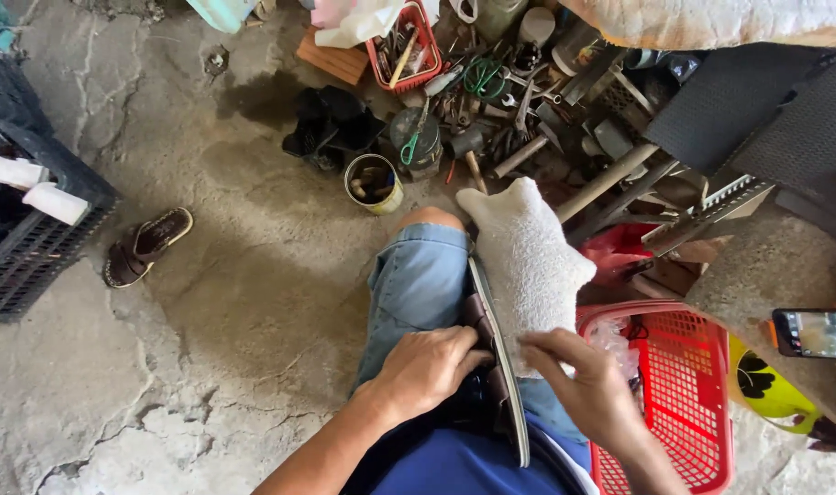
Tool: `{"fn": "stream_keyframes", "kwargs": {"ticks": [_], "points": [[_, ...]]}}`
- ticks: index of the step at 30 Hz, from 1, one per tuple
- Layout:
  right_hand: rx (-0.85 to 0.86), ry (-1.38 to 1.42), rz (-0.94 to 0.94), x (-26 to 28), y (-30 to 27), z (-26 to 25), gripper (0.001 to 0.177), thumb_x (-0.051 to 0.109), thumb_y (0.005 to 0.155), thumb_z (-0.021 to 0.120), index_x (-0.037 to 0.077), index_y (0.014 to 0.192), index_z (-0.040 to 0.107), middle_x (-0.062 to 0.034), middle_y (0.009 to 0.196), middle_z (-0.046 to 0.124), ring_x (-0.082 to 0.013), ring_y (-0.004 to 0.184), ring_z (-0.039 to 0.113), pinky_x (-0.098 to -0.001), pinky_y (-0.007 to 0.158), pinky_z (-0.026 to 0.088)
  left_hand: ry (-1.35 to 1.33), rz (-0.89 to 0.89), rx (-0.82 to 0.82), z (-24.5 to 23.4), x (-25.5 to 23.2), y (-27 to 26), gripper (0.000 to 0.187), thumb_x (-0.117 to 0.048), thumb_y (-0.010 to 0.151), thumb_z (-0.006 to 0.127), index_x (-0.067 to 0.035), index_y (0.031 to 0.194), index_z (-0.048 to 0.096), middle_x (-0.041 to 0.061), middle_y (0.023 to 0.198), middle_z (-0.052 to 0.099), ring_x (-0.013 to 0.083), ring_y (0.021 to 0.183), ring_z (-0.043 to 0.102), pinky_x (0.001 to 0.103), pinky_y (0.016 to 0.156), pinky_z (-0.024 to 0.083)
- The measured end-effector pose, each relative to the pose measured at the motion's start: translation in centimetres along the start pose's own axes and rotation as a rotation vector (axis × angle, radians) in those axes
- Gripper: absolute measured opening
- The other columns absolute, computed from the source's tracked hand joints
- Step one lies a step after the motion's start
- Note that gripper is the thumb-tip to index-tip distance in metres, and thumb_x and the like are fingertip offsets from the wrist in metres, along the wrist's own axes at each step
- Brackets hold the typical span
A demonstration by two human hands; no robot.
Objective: Hand-stitching the sole of a leather sandal using a needle and thread.
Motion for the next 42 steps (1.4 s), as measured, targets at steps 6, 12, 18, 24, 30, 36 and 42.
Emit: {"fn": "stream_keyframes", "kwargs": {"ticks": [6,12,18,24,30,36,42], "points": [[-0.054,-0.374,-0.044,1.9,0.7,1.1,0.027,0.008,0.083,0.070,0.016,0.108,0.077,0.0034,0.088,0.086,-0.0128,0.066,0.080,-0.0294,0.061,0.061,0.082,0.035,0.047,0.0,0.1,0.2,0.023,-0.026,0.099,0.066,-0.005,0.091,0.062,0.012,0.079,0.074,0.0295,0.060,0.072,0.041,0.049,0.053],[-0.029,-0.419,0.060,1.1,0.9,0.8,0.028,0.015,0.083,0.072,0.019,0.111,0.075,0.0048,0.088,0.087,-0.0132,0.071,0.083,-0.0296,0.062,0.063,0.064,0.037,0.060,-0.2,0.1,0.4,0.021,-0.024,0.098,0.067,-0.004,0.093,0.062,0.012,0.080,0.074,0.0297,0.062,0.072,0.041,0.051,0.053],[0.061,-0.443,0.079,1.2,0.5,0.7,0.036,0.016,0.084,0.071,0.024,0.119,0.069,0.0058,0.086,0.088,-0.0148,0.066,0.084,-0.0331,0.059,0.064,0.049,0.021,0.105,-0.1,0.2,0.0,0.021,-0.023,0.100,0.065,-0.004,0.093,0.060,0.013,0.079,0.073,0.0291,0.058,0.071,0.041,0.050,0.053],[-0.061,-0.375,-0.072,0.9,0.1,0.5,0.045,0.014,0.083,0.074,0.020,0.127,0.067,0.0091,0.086,0.085,-0.0103,0.053,0.073,-0.0260,0.052,0.059,0.239,-0.173,0.079,0.0,1.0,-1.1,0.044,-0.044,0.101,0.065,-0.008,0.077,0.066,0.010,0.065,0.074,0.0302,0.043,0.068,0.042,0.039,0.052],[-0.118,-0.335,-0.175,1.9,0.7,0.8,0.036,0.007,0.083,0.075,0.010,0.117,0.068,0.0044,0.090,0.083,-0.0064,0.047,0.060,-0.0215,0.043,0.050,0.440,-0.595,0.159,-2.3,4.4,-4.3,0.075,-0.090,0.079,0.064,-0.015,0.074,0.067,0.006,0.061,0.072,0.0243,0.042,0.062,0.036,0.041,0.045],[0.019,-0.371,-0.191,2.8,0.5,1.3,0.034,0.002,0.079,0.064,0.007,0.111,0.072,-0.0055,0.091,0.082,-0.0175,0.052,0.070,-0.0305,0.051,0.056,0.424,-0.620,-0.041,-3.0,5.8,-7.5,0.072,-0.081,0.076,0.071,-0.014,0.056,0.059,0.007,0.045,0.063,0.0275,0.035,0.054,0.039,0.040,0.042],[0.008,-0.420,-0.282,2.0,-1.3,1.2,0.031,-0.005,0.077,0.057,0.003,0.104,0.071,-0.0030,0.074,0.067,-0.0163,0.048,0.057,-0.0304,0.045,0.048,0.400,-0.550,-0.104,-3.1,3.4,-5.4,0.063,-0.072,0.083,0.072,-0.013,0.065,0.060,0.011,0.060,0.072,0.0308,0.037,0.061,0.041,0.036,0.045]]}}
Point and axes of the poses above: each hand's wrist, its own y-axis towards the middle knuckle, its own z-axis out of the palm, x = y × z, the point moved 5 cm from there along y, towards the middle knuckle
